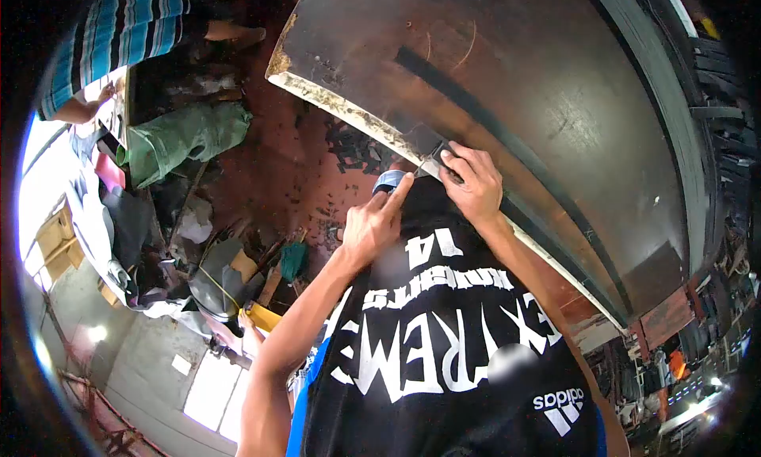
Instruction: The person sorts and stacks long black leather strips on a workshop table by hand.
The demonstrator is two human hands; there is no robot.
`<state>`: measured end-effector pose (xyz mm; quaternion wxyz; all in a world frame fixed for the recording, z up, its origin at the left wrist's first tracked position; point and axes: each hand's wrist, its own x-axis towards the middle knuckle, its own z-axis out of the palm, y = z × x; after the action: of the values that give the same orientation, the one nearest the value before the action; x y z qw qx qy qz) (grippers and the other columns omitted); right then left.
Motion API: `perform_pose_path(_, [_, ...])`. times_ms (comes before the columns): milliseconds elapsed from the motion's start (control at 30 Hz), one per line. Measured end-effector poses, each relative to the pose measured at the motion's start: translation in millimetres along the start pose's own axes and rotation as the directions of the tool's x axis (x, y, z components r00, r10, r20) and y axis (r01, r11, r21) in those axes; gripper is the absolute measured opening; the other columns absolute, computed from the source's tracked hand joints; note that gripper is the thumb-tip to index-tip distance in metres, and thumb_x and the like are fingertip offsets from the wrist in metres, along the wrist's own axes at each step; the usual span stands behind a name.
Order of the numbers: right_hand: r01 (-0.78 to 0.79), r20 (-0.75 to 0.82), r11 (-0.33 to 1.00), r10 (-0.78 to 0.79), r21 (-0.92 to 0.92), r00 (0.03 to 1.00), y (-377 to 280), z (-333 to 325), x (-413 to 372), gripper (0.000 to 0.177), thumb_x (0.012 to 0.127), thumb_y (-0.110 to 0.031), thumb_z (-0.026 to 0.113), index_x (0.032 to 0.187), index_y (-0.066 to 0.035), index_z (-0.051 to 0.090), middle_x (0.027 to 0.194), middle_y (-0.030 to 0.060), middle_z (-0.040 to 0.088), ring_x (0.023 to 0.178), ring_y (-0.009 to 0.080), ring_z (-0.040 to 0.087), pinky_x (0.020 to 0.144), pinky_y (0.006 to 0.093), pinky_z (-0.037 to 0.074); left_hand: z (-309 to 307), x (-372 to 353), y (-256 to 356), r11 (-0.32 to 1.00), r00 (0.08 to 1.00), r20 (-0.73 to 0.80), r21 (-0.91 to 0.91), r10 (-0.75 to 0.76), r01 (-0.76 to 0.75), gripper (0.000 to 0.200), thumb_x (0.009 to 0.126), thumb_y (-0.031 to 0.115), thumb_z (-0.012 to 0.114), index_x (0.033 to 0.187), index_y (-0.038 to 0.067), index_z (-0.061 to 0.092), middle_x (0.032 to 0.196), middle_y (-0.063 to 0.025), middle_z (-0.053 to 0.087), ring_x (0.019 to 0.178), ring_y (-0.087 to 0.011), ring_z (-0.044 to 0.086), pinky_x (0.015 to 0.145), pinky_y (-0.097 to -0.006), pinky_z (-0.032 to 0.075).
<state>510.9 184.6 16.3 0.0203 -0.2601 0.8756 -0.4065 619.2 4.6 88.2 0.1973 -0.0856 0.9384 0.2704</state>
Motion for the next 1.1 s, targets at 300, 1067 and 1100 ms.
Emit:
perform_pose_path(300, [0.014,-0.029,0.999,-0.014,-0.029,0.999,-1.0,4.3,-2.3,0.030,0.069,-0.005,0.080,0.097,-0.010,0.070,0.106,0.0046,0.070,0.089,0.0247,0.066,0.075,0.0348,0.055,-78.2,8.1,25.9,0.960,0.989,-0.094,0.266,0.117,-0.088,0.057,0.083,0.008,0.065,0.137,0.027,0.059,0.077,-0.0077,0.059,0.062,-0.0265,0.060,0.050,-0.0397,0.051])
perform_pose_path(1067, [0.017,-0.012,0.999,-0.017,-0.044,1.000,-4.5,1.5,-3.2,0.034,0.068,-0.004,0.081,0.099,-0.009,0.069,0.107,0.0042,0.068,0.092,0.0260,0.065,0.076,0.0364,0.055,-44.6,21.4,47.1,0.998,0.999,-0.037,0.052,-0.023,0.024,0.044,0.087,0.011,0.060,0.130,0.015,0.061,0.067,-0.0189,0.064,0.055,-0.0357,0.065,0.051,-0.0468,0.053])
perform_pose_path(1100, [0.008,-0.012,0.999,-0.008,-0.040,1.000,-4.3,1.4,-3.0,0.034,0.068,-0.004,0.081,0.099,-0.009,0.069,0.107,0.0042,0.068,0.092,0.0260,0.065,0.076,0.0364,0.055,-46.5,23.4,49.7,0.997,0.999,-0.007,0.063,-0.036,0.036,0.045,0.087,0.011,0.060,0.131,0.015,0.060,0.067,-0.0192,0.064,0.055,-0.0360,0.066,0.051,-0.0471,0.053])
